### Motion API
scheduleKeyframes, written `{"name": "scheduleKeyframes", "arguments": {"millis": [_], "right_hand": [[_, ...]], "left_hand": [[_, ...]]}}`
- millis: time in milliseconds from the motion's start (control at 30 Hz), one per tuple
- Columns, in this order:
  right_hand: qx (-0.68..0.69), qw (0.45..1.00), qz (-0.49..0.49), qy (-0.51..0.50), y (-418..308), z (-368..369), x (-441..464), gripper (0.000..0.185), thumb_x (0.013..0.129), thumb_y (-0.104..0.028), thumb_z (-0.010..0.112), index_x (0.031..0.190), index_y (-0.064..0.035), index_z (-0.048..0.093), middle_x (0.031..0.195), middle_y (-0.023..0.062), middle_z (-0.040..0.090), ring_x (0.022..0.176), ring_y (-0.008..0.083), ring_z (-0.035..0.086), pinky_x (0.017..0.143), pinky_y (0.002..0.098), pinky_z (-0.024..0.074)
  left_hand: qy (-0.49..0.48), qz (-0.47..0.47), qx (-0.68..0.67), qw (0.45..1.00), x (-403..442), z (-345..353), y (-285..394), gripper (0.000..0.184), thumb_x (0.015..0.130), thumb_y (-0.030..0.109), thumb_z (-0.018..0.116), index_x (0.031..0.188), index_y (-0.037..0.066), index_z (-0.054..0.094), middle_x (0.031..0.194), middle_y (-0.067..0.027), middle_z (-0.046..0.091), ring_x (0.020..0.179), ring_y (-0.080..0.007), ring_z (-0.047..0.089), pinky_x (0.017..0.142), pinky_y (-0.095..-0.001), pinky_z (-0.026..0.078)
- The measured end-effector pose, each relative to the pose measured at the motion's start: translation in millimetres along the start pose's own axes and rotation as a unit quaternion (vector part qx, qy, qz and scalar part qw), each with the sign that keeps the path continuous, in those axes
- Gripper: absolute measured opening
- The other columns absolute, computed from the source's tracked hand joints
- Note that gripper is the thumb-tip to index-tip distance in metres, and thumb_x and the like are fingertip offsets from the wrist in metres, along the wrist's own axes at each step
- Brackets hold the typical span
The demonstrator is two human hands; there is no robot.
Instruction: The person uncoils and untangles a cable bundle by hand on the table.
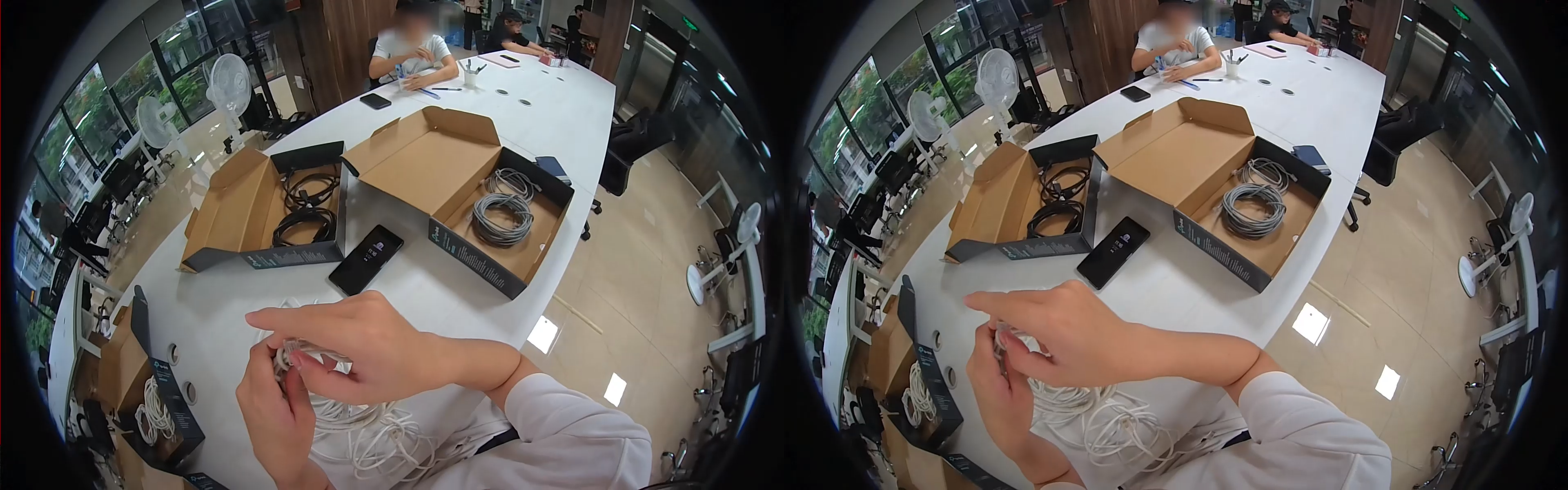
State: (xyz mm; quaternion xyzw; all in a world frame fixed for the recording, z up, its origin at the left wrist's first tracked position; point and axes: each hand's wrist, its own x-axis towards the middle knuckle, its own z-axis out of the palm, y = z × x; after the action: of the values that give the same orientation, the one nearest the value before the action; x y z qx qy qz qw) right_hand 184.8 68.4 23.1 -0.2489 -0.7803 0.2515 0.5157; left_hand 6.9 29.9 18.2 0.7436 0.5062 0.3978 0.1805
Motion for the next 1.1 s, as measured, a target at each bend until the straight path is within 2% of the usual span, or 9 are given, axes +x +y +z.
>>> {"name": "scheduleKeyframes", "arguments": {"millis": [100,200,367,500,600,800,1100], "right_hand": [[-0.012,0.999,-0.03,0.016,5.5,2.5,-0.3,0.05,0.085,-0.004,0.066,0.135,-0.0056,0.063,0.101,0.0105,0.076,0.077,0.0208,0.075,0.061,0.0277,0.0581],[-0.013,1.0,-0.019,-0.011,-1.8,-6.8,1.6,0.048,0.086,-0.002,0.066,0.134,-0.0048,0.063,0.1,0.0103,0.076,0.078,0.0211,0.076,0.061,0.0276,0.0596],[0.014,1.0,-0.024,0.01,1.0,0.5,3.1,0.045,0.086,0.001,0.066,0.131,-0.0045,0.065,0.097,0.0101,0.076,0.076,0.0227,0.076,0.061,0.0276,0.0605],[-0.008,1.0,-0.001,0.005,-2.8,-3.1,0.4,0.043,0.086,-0.003,0.068,0.129,-0.0059,0.066,0.098,0.0103,0.076,0.075,0.0213,0.076,0.058,0.0271,0.0581],[-0.023,0.998,-0.052,0.037,8.4,0.9,0.2,0.042,0.086,-0.005,0.069,0.128,-0.0065,0.067,0.099,0.0099,0.076,0.071,0.019,0.074,0.055,0.0262,0.0555],[-0.011,0.999,-0.037,0.037,4.0,-0.7,-0.3,0.042,0.085,-0.006,0.07,0.127,-0.0064,0.067,0.101,0.0096,0.076,0.063,0.0165,0.07,0.053,0.0255,0.0537],[-0.008,0.998,-0.039,0.045,4.1,-0.6,-0.7,0.04,0.085,-0.008,0.072,0.125,-0.006,0.069,0.101,0.0105,0.076,0.064,0.0162,0.071,0.054,0.0253,0.0548]], "left_hand": [[0.008,0.0,0.004,1.0,-0.7,2.1,-1.4,0.028,0.088,-0.004,0.056,0.116,-0.005,0.055,0.092,-0.0239,0.066,0.075,-0.0441,0.066,0.066,-0.0432,0.052],[0.001,-0.007,-0.009,1.0,0.9,5.8,2.6,0.026,0.09,-0.002,0.056,0.116,-0.003,0.056,0.092,-0.0237,0.066,0.077,-0.045,0.066,0.067,-0.0443,0.051],[0.004,-0.009,0.038,0.999,0.3,-0.4,7.5,0.025,0.092,0.001,0.056,0.117,-0.001,0.057,0.092,-0.0233,0.066,0.08,-0.0453,0.066,0.068,-0.0444,0.051],[0.019,-0.015,-0.005,1.0,-0.2,4.3,5.1,0.025,0.091,-0.001,0.055,0.116,-0.003,0.056,0.093,-0.0234,0.066,0.077,-0.0441,0.066,0.066,-0.0426,0.052],[0.013,-0.005,0.005,1.0,1.1,6.5,-0.3,0.025,0.09,-0.002,0.055,0.115,-0.005,0.055,0.094,-0.0241,0.066,0.075,-0.0437,0.066,0.066,-0.0421,0.052],[0.015,-0.005,0.005,1.0,-0.3,7.3,2.5,0.027,0.089,-0.004,0.054,0.115,-0.006,0.054,0.095,-0.0252,0.065,0.075,-0.0436,0.066,0.064,-0.0425,0.051],[0.023,0.019,0.008,1.0,-0.7,9.8,-0.4,0.028,0.088,-0.004,0.053,0.116,-0.007,0.053,0.095,-0.0257,0.065,0.074,-0.0439,0.066,0.063,-0.0419,0.051]]}}
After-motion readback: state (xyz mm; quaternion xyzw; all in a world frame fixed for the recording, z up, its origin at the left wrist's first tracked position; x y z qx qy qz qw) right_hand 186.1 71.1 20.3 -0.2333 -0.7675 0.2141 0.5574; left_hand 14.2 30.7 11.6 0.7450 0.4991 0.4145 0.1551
